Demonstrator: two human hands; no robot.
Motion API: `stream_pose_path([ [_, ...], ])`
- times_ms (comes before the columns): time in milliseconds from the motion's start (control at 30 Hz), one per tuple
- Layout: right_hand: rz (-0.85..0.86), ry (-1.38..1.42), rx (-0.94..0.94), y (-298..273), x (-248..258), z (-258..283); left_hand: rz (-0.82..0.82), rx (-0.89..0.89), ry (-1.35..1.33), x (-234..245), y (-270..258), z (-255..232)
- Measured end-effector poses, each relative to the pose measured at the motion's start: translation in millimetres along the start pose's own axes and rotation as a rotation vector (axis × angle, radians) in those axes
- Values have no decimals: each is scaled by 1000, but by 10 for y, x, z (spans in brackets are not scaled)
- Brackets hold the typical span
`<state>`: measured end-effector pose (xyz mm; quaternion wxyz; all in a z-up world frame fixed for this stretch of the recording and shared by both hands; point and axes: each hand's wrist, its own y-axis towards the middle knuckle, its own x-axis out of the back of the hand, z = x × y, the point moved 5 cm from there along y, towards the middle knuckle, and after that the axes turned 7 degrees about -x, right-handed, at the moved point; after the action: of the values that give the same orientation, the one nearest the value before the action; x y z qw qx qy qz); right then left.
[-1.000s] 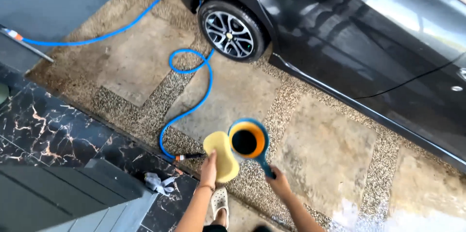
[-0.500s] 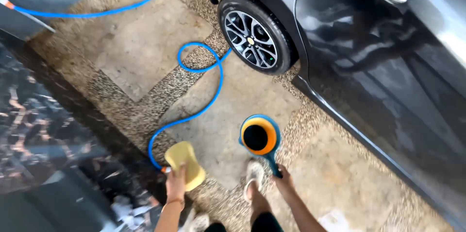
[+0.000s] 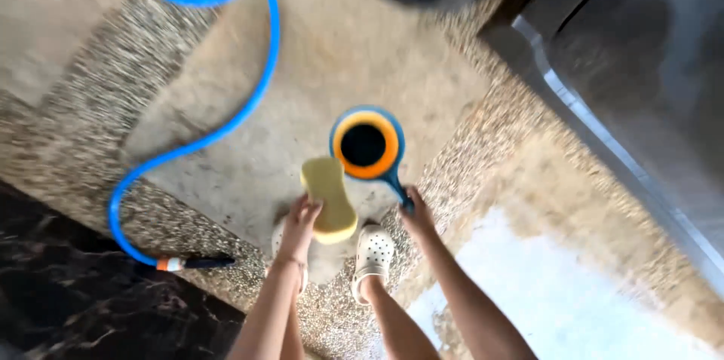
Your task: Washing the exterior of a black car using soapy water, a sponge, and a water hose.
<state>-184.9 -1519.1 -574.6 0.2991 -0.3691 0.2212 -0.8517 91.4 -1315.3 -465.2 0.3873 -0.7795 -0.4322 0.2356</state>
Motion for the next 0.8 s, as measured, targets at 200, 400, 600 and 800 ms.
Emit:
stream_pose_path([
  [200,-39,19,-22,737,-397,-87,192,-75,143,-239,1283,411],
  [400,-107,-166,90,918,-364,-36,354,-182,143,-560,2028,533],
  [600,-88,-113,398,876,-263,1386,446,-230,225,-806,1982,194],
  [800,222,252,190,1695,105,1214,661,-576,631,48,1884,88],
])
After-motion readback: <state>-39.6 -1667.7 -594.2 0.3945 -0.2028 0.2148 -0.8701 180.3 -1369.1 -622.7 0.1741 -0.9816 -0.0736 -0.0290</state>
